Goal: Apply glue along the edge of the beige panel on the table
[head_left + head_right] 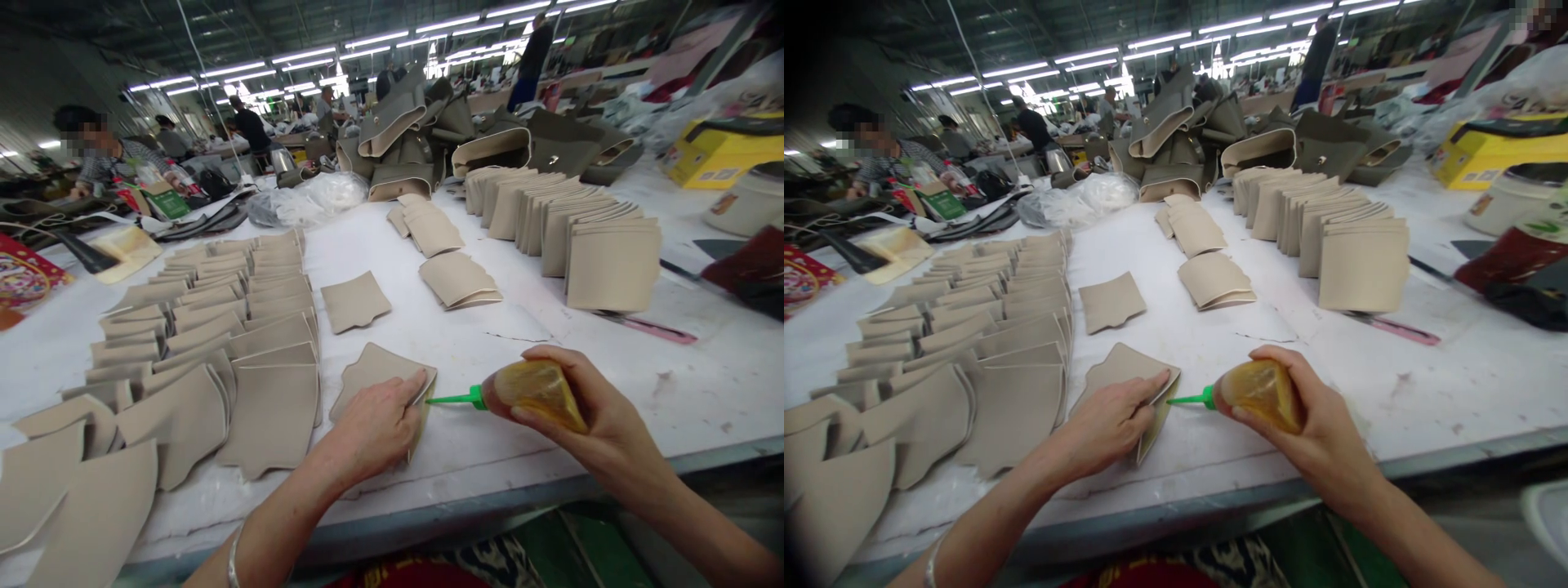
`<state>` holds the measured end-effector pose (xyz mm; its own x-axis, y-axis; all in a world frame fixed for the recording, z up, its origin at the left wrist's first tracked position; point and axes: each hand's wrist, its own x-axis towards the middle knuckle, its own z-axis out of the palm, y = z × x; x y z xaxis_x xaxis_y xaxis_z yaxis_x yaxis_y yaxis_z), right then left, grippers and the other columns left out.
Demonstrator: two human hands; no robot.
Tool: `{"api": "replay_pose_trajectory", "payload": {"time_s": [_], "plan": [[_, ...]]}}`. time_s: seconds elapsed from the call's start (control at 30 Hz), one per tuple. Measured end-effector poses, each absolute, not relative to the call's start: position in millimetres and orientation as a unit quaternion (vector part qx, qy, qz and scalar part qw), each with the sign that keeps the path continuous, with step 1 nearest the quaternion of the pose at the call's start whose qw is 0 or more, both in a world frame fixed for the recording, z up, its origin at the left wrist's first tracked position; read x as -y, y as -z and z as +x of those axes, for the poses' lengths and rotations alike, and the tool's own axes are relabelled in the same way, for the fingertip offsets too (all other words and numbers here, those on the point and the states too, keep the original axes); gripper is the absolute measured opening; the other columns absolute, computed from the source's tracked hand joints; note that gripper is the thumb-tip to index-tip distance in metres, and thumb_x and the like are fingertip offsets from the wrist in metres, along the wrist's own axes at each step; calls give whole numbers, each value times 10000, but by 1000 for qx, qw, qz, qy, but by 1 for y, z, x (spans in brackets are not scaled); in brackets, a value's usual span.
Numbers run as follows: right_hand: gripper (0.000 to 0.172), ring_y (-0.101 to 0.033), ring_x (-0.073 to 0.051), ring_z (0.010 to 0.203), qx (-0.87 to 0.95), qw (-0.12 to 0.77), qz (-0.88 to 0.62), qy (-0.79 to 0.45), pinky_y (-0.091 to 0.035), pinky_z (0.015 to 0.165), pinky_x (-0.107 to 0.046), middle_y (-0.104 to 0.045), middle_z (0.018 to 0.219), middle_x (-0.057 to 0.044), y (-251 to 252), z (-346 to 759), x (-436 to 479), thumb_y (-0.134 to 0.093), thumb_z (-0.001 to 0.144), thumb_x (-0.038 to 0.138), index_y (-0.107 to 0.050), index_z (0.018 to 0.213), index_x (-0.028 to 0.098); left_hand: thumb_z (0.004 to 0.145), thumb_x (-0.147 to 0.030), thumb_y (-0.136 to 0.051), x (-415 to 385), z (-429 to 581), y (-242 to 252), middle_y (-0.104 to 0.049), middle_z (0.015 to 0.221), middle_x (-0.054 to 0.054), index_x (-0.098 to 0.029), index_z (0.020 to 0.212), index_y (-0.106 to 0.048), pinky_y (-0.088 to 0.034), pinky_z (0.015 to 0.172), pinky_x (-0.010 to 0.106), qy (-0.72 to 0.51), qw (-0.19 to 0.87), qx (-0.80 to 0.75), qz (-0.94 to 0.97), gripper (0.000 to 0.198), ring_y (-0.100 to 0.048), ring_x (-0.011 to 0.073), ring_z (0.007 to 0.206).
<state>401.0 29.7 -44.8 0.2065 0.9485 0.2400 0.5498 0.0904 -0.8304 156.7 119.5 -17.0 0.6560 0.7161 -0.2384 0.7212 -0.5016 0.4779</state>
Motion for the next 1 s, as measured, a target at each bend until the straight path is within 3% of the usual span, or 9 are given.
{"api": "replay_pose_trajectory", "payload": {"time_s": [0.13,0.23,0.57,0.77,1.0], "plan": [[475,-653,-215,841,601,434,-608,-283,-549,744,-285,-628,1041,-6,43,396,-25,-725,801,521,-521,1172,306,901,-228,-320,-118,154,17,-626,1270,109,-202,1451,-416,-458,1014,427,4,285,-415,864,560,-604,288,1138],[507,-650,-212,811,579,450,-628,-261,-554,717,-277,-635,982,-7,43,395,-22,-729,786,548,-523,1172,291,919,-239,-310,-117,153,16,-620,1274,102,-218,1449,-419,-452,1020,415,5,288,-416,863,541,-595,280,1151],[492,-664,-234,860,578,443,-630,-270,-583,763,-283,-647,1033,-14,49,390,-12,-731,784,533,-543,1178,306,925,-258,-333,-116,152,15,-597,1307,81,-211,1467,-389,-416,1052,364,6,296,-415,860,547,-570,255,1183],[514,-681,-255,864,569,437,-624,-311,-592,776,-309,-665,1046,-28,50,390,-9,-729,778,534,-542,1194,297,916,-275,-352,-115,152,15,-645,1158,93,-226,1461,-396,-465,984,420,15,282,-422,862,549,-611,290,1088],[522,-675,-269,905,571,442,-622,-303,-591,811,-327,-656,1078,-39,55,389,-9,-736,776,522,-541,1205,297,918,-278,-359,-115,151,17,-619,1247,96,-207,1471,-383,-440,1029,406,4,287,-421,861,558,-589,283,1143]]}}
